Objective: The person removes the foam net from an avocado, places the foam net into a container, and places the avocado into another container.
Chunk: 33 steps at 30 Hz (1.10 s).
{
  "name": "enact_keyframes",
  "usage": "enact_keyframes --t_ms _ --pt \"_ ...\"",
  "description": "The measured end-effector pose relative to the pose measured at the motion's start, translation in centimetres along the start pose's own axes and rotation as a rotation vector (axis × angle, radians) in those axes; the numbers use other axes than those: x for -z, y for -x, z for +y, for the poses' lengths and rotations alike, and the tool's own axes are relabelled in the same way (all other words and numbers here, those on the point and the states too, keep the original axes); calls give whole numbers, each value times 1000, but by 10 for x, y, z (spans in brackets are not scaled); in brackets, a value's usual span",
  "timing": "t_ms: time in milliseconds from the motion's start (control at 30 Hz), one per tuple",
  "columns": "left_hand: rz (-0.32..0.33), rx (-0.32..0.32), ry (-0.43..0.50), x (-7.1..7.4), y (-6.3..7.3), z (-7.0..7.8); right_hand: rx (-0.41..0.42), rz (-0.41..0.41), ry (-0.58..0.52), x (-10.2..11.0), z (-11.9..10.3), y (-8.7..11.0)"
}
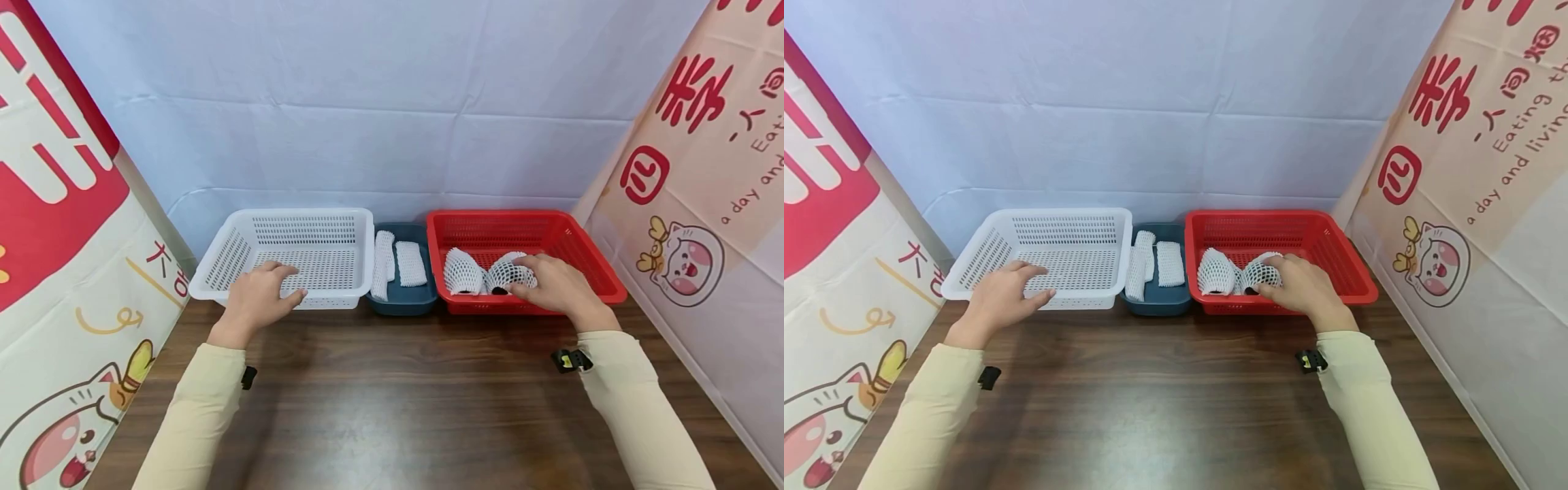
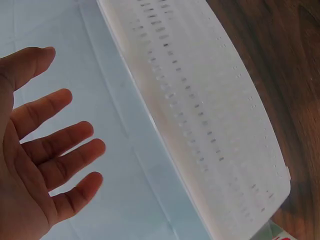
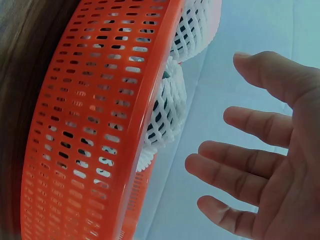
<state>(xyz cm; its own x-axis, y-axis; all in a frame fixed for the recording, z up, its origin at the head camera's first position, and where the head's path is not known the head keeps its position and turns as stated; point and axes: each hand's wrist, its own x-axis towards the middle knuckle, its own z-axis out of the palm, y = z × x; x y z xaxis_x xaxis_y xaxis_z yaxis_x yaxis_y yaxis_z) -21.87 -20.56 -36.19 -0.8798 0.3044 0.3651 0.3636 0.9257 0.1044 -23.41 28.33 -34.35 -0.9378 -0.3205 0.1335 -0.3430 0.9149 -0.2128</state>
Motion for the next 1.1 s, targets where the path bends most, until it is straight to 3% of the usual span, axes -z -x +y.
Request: enact_keyframes --t_ms 300,700,933,1100 --pt "-72 26 82 -2 -2 14 -10 -18 -54 -4 -6 -4" --pt "-39 -2 188 -16 -4 28 43 -16 -125 -11 -23 -19" --pt "-78 30 227 -20 -8 35 25 -42 -165 -16 -25 -29" --pt "-95 18 254 -21 -12 41 16 -51 -192 -20 -28 -34"
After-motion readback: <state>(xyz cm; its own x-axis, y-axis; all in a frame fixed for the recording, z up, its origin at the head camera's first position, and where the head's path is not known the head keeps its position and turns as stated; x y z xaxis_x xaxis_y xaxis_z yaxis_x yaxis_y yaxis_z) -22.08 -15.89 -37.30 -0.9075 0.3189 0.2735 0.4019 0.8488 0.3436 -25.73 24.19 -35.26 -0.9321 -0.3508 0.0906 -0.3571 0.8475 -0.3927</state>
